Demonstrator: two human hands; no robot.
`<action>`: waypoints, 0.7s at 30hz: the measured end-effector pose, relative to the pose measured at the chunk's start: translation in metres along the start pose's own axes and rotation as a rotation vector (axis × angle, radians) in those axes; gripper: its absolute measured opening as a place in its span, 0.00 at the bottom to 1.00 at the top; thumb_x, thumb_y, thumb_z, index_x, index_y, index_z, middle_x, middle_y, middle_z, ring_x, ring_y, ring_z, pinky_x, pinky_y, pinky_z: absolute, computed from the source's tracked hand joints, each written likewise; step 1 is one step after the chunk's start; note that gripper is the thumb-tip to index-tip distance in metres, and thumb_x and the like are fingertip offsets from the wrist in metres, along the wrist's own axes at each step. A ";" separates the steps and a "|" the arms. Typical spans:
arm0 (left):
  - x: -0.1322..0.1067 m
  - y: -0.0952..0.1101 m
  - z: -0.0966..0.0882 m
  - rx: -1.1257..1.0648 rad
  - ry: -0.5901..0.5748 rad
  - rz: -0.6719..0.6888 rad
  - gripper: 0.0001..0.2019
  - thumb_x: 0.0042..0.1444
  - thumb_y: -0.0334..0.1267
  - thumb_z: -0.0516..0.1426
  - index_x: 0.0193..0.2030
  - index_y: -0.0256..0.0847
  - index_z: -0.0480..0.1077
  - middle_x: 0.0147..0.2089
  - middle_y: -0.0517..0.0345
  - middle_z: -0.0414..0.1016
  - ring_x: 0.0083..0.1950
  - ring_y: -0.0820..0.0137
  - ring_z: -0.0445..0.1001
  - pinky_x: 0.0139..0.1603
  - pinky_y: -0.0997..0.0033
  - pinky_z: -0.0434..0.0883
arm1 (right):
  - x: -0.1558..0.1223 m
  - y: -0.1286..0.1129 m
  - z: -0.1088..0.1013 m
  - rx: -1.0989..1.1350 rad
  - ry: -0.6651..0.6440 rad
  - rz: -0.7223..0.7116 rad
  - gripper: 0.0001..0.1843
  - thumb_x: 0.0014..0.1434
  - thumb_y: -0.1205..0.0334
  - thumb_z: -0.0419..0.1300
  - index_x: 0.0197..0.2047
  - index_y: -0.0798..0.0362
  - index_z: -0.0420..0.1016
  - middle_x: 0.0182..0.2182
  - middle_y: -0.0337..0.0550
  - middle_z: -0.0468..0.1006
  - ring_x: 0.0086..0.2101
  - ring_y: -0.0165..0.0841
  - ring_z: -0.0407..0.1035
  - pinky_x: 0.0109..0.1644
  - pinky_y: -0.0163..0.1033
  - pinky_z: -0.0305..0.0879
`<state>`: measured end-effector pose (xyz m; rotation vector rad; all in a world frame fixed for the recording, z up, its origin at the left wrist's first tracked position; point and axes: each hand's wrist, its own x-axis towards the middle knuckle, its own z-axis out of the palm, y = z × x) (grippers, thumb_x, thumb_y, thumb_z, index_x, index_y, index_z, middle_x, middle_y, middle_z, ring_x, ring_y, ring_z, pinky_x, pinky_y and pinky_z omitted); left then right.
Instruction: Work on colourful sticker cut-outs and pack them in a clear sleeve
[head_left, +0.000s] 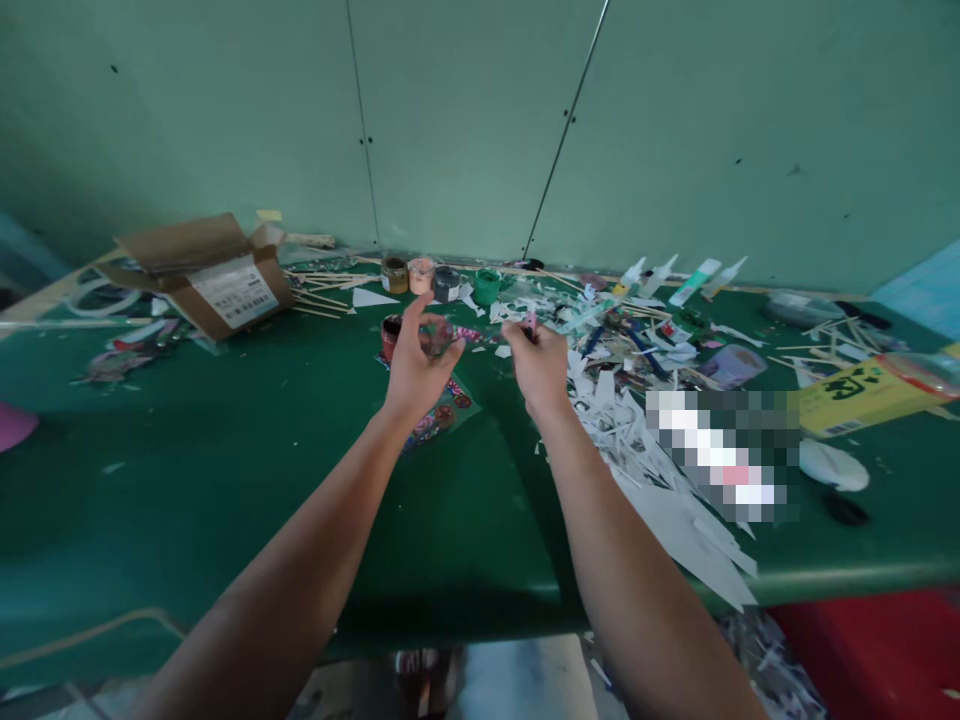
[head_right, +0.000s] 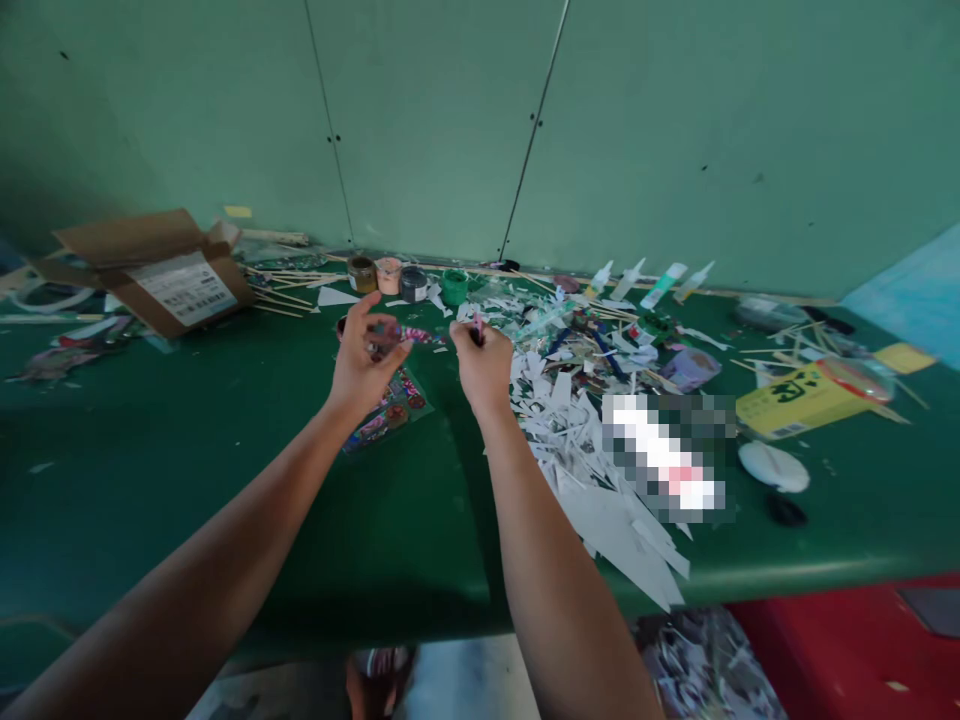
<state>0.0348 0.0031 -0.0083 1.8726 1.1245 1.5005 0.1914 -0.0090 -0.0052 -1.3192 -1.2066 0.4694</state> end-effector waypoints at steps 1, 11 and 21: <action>-0.001 0.003 -0.002 0.130 0.007 0.085 0.27 0.53 0.36 0.61 0.60 0.44 0.62 0.55 0.46 0.70 0.49 0.59 0.73 0.44 0.60 0.71 | 0.001 0.000 -0.001 -0.016 -0.028 -0.017 0.15 0.54 0.52 0.59 0.21 0.51 0.65 0.14 0.30 0.55 0.18 0.27 0.52 0.23 0.35 0.49; -0.004 0.005 -0.001 0.097 -0.224 -0.067 0.04 0.60 0.36 0.53 0.34 0.43 0.65 0.29 0.59 0.77 0.28 0.71 0.73 0.34 0.70 0.68 | -0.005 -0.005 -0.004 -0.104 -0.165 -0.245 0.16 0.62 0.51 0.48 0.37 0.51 0.72 0.21 0.36 0.67 0.22 0.31 0.61 0.28 0.37 0.57; -0.003 0.004 0.007 -0.301 -0.288 -0.311 0.12 0.64 0.38 0.47 0.29 0.41 0.62 0.18 0.66 0.65 0.13 0.79 0.59 0.15 0.78 0.56 | -0.005 0.011 0.017 -0.378 -0.337 -0.400 0.14 0.53 0.73 0.49 0.35 0.50 0.72 0.33 0.47 0.76 0.39 0.42 0.68 0.46 0.46 0.61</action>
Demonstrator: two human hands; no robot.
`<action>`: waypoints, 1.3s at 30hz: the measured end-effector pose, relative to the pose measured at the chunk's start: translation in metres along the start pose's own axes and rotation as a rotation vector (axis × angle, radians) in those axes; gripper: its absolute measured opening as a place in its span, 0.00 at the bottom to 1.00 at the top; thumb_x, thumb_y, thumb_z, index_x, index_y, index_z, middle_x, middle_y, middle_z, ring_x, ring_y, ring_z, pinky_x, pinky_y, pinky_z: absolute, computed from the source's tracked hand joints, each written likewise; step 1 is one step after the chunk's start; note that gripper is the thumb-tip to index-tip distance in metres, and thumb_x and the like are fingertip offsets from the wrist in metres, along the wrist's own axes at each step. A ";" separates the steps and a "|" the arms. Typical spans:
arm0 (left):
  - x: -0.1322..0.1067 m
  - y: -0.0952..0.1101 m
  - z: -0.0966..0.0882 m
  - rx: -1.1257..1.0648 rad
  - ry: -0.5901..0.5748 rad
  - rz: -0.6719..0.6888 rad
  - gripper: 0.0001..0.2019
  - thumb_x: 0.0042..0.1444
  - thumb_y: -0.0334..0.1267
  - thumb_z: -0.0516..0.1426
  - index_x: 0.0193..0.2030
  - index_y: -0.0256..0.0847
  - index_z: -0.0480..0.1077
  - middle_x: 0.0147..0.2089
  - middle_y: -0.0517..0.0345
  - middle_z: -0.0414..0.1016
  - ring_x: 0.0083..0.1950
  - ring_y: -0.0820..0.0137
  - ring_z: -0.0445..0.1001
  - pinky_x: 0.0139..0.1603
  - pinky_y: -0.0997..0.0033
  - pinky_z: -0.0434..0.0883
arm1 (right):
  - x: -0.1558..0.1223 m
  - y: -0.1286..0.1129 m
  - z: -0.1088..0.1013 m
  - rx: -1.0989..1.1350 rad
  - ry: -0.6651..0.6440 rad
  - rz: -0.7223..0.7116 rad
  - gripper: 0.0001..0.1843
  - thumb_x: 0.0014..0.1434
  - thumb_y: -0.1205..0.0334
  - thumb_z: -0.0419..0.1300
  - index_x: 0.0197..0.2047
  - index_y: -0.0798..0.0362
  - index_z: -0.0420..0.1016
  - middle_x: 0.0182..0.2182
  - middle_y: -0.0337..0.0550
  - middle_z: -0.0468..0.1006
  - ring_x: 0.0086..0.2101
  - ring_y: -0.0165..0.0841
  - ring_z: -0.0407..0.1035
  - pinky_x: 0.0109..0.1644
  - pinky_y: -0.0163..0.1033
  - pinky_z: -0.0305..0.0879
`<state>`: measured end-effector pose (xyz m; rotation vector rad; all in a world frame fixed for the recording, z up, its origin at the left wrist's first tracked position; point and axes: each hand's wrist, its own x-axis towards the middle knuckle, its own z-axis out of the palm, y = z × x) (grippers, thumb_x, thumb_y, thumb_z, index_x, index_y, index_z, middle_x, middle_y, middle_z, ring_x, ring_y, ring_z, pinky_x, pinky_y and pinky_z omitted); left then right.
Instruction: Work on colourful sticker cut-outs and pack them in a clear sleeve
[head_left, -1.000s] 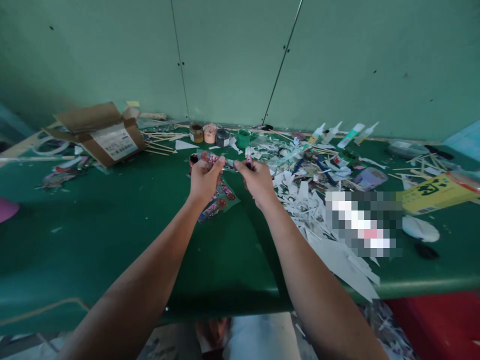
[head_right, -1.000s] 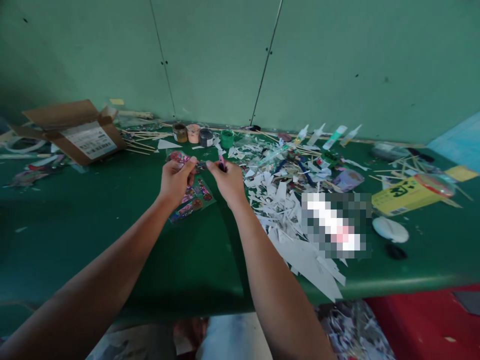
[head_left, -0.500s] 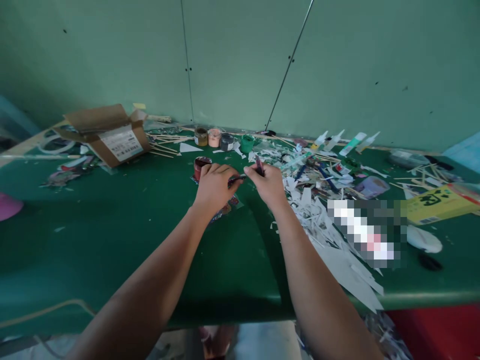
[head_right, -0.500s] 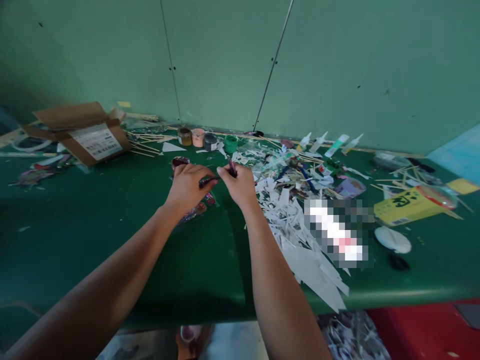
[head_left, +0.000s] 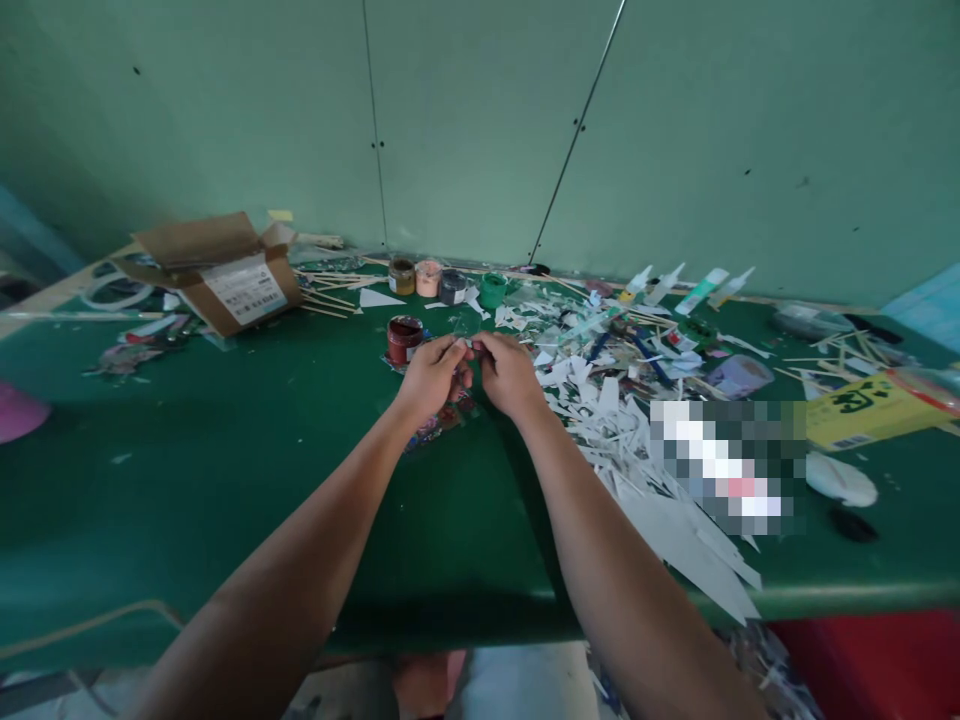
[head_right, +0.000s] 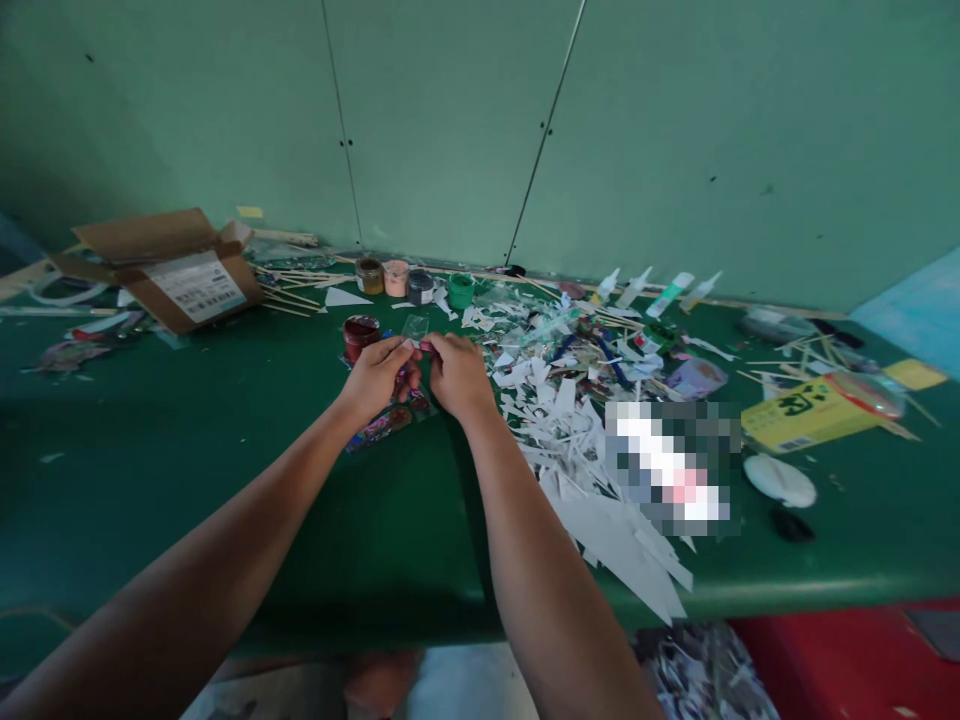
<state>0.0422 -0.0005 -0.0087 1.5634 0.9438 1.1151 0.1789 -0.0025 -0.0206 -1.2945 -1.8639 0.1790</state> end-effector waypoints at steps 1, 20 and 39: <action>0.000 0.001 0.000 -0.024 -0.014 -0.013 0.13 0.64 0.38 0.48 0.28 0.41 0.62 0.17 0.67 0.65 0.12 0.79 0.59 0.15 0.78 0.56 | -0.001 0.000 0.000 -0.015 -0.014 -0.002 0.14 0.53 0.74 0.48 0.35 0.51 0.72 0.33 0.47 0.76 0.39 0.42 0.68 0.46 0.45 0.61; -0.010 0.016 0.002 -0.175 -0.228 -0.192 0.14 0.61 0.40 0.52 0.24 0.41 0.64 0.15 0.64 0.64 0.14 0.78 0.60 0.15 0.79 0.56 | -0.003 0.013 -0.011 0.086 0.322 0.319 0.11 0.55 0.69 0.44 0.32 0.49 0.65 0.32 0.44 0.75 0.34 0.37 0.68 0.39 0.40 0.59; 0.002 0.006 -0.010 -0.214 0.113 -0.110 0.11 0.59 0.40 0.56 0.27 0.42 0.62 0.23 0.64 0.70 0.14 0.82 0.58 0.13 0.79 0.54 | 0.000 0.003 -0.013 0.290 0.397 0.348 0.19 0.57 0.47 0.50 0.20 0.47 0.57 0.15 0.32 0.56 0.21 0.30 0.54 0.28 0.37 0.53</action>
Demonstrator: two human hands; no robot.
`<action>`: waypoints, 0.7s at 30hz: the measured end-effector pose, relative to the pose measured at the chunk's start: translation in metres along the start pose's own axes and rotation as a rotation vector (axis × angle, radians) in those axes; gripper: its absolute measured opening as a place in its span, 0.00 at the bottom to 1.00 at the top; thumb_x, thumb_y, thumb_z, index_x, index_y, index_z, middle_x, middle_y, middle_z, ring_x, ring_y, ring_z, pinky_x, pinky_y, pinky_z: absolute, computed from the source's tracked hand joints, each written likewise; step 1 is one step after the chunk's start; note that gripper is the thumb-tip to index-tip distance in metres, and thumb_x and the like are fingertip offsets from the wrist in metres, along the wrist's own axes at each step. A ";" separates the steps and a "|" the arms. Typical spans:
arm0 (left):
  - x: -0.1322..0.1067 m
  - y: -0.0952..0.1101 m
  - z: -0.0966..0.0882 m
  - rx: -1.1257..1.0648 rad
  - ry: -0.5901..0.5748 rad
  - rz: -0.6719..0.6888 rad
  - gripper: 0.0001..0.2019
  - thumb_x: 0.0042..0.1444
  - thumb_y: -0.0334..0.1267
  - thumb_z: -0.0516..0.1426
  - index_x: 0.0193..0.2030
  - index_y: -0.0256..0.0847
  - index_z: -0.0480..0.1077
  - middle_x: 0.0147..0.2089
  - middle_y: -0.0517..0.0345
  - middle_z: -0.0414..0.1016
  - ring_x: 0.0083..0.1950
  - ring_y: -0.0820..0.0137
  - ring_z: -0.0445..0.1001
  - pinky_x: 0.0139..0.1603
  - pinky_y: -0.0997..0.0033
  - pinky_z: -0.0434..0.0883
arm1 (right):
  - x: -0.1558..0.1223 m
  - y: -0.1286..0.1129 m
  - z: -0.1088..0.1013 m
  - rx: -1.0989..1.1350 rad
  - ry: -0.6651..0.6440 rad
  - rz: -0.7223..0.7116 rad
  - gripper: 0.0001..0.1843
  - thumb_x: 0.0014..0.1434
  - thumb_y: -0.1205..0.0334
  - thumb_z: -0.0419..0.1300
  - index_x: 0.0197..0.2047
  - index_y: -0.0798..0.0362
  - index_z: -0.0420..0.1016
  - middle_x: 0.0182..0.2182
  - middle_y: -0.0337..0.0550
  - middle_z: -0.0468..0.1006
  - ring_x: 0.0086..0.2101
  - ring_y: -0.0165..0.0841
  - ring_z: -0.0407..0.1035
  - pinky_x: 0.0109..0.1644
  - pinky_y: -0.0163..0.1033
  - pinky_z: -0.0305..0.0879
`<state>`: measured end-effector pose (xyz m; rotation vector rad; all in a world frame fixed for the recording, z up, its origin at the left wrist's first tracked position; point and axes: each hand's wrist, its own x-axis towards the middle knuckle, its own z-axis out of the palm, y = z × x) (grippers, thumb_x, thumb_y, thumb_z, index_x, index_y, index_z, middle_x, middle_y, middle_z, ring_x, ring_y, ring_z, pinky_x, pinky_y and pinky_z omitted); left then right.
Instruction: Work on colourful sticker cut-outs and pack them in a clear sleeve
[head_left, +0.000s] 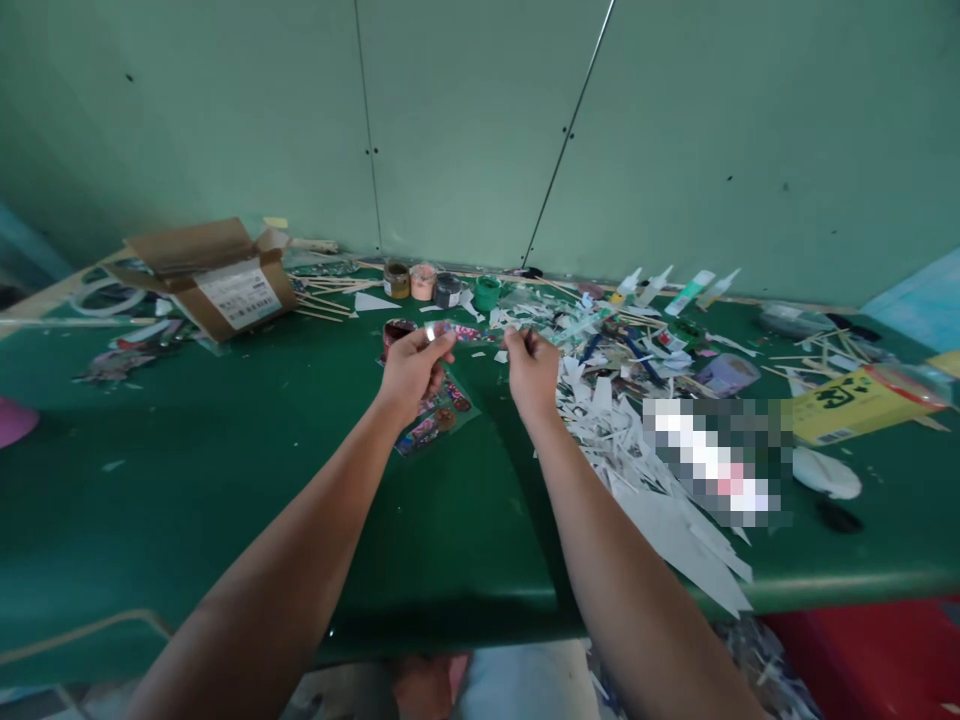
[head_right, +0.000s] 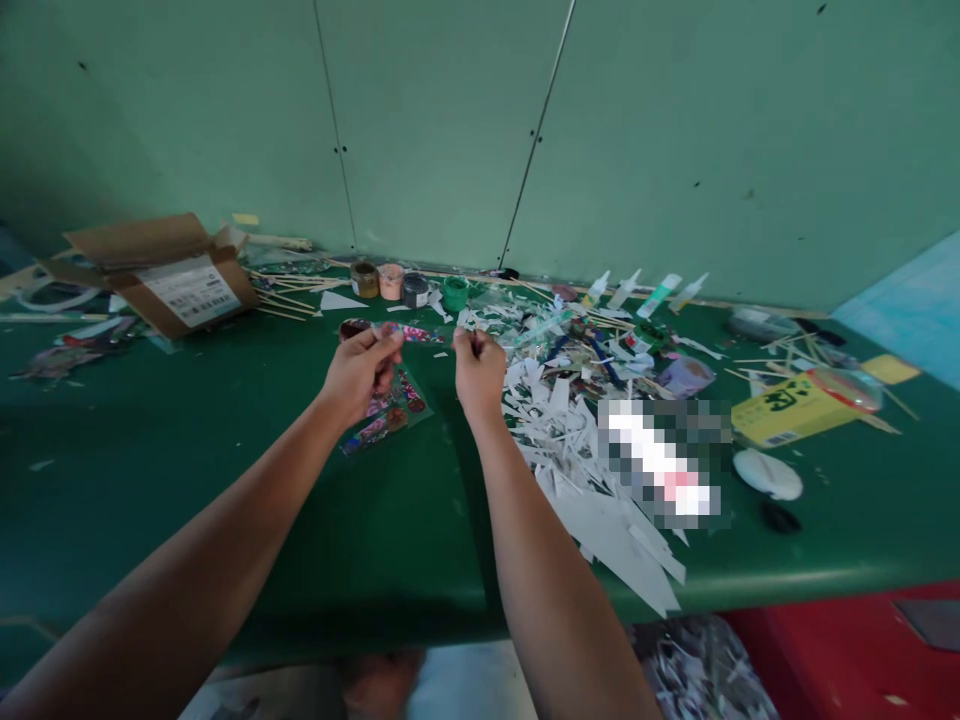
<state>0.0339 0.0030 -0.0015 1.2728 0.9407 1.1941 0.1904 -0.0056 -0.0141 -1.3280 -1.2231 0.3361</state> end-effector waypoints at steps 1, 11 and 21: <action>0.000 0.000 0.001 -0.018 0.014 0.024 0.13 0.61 0.41 0.54 0.26 0.42 0.60 0.21 0.65 0.67 0.14 0.83 0.55 0.13 0.79 0.53 | -0.001 -0.001 0.001 0.000 -0.014 -0.012 0.20 0.57 0.46 0.50 0.20 0.47 0.56 0.16 0.32 0.56 0.21 0.30 0.54 0.28 0.37 0.53; -0.005 -0.005 0.010 0.014 0.007 0.057 0.18 0.63 0.41 0.51 0.21 0.41 0.62 0.15 0.68 0.57 0.15 0.80 0.54 0.15 0.77 0.52 | -0.014 -0.017 0.005 -0.039 -0.157 -0.132 0.20 0.60 0.46 0.47 0.22 0.47 0.54 0.18 0.32 0.56 0.21 0.30 0.56 0.29 0.36 0.54; -0.001 -0.002 0.009 0.001 0.217 0.163 0.18 0.63 0.40 0.51 0.21 0.42 0.61 0.15 0.68 0.55 0.15 0.79 0.53 0.16 0.75 0.51 | 0.004 -0.031 -0.016 -0.243 -0.056 -0.102 0.04 0.55 0.66 0.54 0.32 0.50 0.69 0.27 0.41 0.71 0.28 0.35 0.65 0.35 0.39 0.56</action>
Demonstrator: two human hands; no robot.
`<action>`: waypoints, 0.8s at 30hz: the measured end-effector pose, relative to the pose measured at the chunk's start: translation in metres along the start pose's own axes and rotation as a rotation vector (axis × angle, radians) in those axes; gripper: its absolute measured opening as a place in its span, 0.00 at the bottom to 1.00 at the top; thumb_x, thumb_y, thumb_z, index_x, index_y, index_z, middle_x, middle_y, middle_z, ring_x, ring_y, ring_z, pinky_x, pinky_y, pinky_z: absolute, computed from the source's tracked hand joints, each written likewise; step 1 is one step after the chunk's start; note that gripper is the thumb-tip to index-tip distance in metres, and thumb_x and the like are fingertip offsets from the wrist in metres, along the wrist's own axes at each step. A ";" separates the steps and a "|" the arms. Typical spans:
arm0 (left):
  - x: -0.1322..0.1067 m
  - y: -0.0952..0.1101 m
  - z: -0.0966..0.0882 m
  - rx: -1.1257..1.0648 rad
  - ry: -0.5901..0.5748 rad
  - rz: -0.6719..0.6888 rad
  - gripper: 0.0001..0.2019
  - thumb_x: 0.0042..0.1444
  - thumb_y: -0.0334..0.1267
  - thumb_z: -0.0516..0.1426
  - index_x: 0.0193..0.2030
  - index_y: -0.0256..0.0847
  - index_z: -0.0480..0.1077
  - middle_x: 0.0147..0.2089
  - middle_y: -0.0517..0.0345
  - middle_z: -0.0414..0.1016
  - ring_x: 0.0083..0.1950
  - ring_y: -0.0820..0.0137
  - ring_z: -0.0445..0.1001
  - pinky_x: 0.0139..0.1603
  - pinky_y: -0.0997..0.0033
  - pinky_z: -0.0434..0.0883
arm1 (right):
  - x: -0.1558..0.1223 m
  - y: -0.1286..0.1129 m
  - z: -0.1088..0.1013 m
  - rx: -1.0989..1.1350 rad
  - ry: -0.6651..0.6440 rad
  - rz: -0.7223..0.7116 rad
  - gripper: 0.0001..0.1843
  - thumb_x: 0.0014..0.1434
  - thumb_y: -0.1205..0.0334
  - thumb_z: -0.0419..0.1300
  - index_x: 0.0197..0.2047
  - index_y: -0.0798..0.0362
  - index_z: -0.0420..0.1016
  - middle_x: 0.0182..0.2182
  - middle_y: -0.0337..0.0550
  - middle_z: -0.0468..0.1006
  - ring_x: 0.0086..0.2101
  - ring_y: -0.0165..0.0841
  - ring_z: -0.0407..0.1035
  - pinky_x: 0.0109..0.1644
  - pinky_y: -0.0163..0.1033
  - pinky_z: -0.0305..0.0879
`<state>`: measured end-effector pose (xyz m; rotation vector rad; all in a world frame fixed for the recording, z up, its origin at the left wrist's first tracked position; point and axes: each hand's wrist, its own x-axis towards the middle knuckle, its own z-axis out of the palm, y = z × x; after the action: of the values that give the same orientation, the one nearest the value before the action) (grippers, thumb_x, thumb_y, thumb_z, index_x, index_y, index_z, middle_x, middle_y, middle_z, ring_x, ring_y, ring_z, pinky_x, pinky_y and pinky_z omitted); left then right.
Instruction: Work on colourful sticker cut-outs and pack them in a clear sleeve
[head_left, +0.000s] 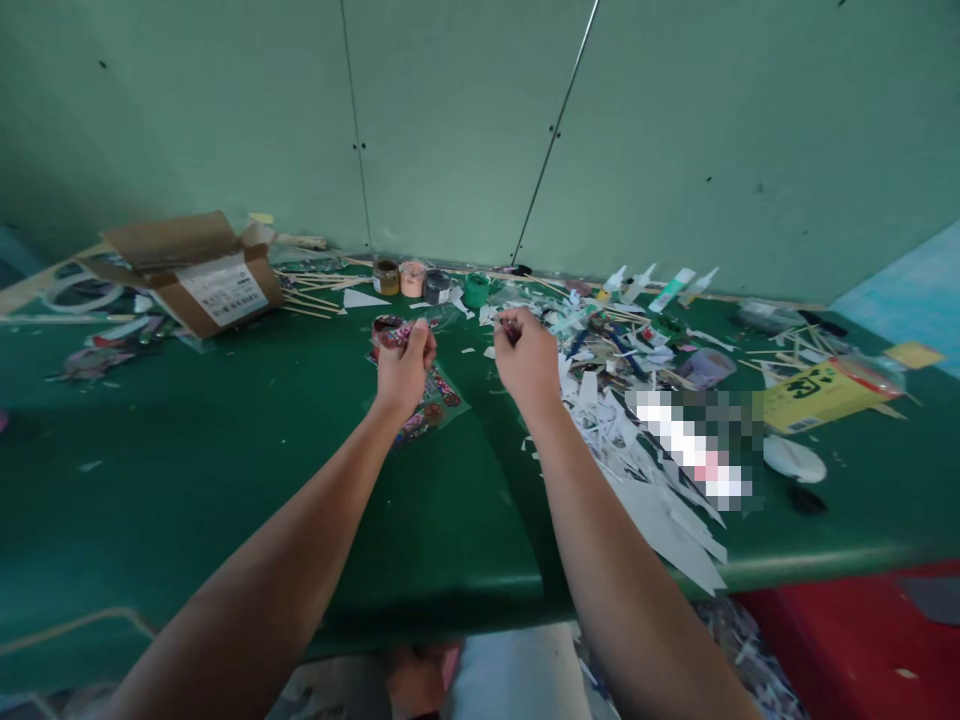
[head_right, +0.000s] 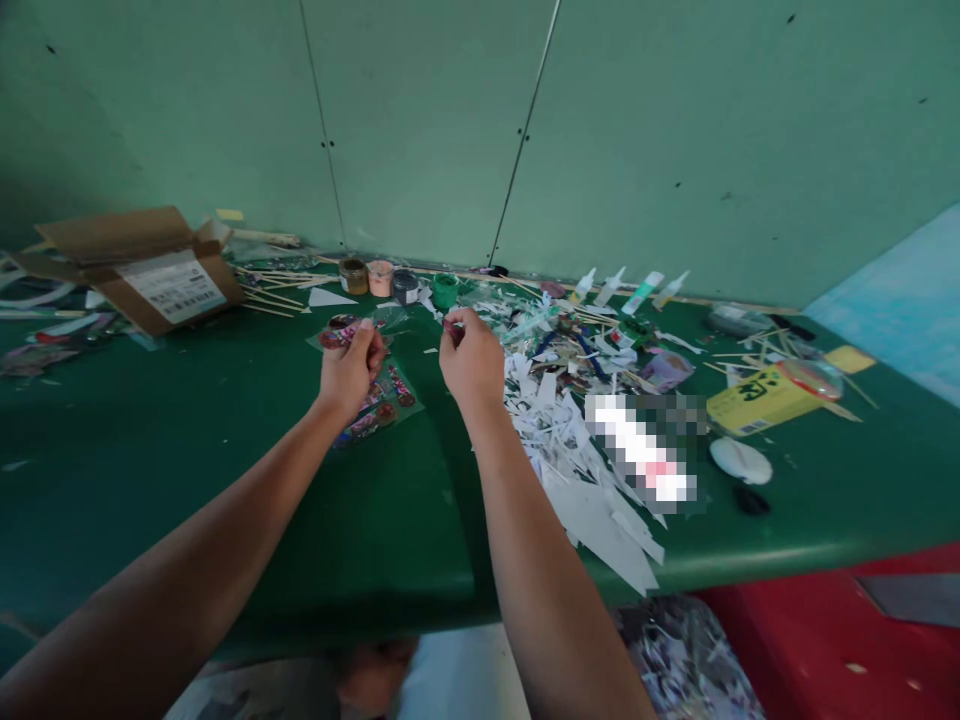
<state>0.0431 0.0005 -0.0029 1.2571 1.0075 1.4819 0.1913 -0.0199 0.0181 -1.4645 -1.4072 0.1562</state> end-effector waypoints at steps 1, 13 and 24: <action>0.001 0.000 0.000 -0.004 0.018 0.015 0.18 0.63 0.40 0.51 0.21 0.42 0.61 0.15 0.68 0.55 0.15 0.79 0.53 0.16 0.75 0.51 | 0.006 -0.006 -0.008 -0.002 0.012 -0.005 0.05 0.56 0.67 0.53 0.33 0.51 0.70 0.27 0.41 0.71 0.28 0.34 0.65 0.35 0.39 0.56; 0.000 0.004 0.001 -0.057 0.056 0.088 0.19 0.62 0.36 0.53 0.19 0.42 0.61 0.14 0.67 0.56 0.15 0.79 0.54 0.17 0.74 0.52 | -0.001 0.053 -0.176 -0.775 -0.252 0.372 0.16 0.50 0.49 0.64 0.22 0.52 0.72 0.27 0.55 0.77 0.36 0.49 0.73 0.35 0.45 0.62; -0.002 0.002 0.001 -0.063 -0.001 0.156 0.19 0.61 0.36 0.54 0.18 0.41 0.61 0.14 0.66 0.56 0.15 0.79 0.53 0.17 0.74 0.50 | -0.038 0.126 -0.199 -0.808 -0.392 0.573 0.44 0.38 0.38 0.68 0.52 0.60 0.74 0.53 0.65 0.74 0.53 0.57 0.67 0.52 0.51 0.64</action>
<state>0.0440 -0.0021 -0.0010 1.3150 0.8711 1.6188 0.4010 -0.1317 -0.0049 -2.6125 -1.3768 0.2598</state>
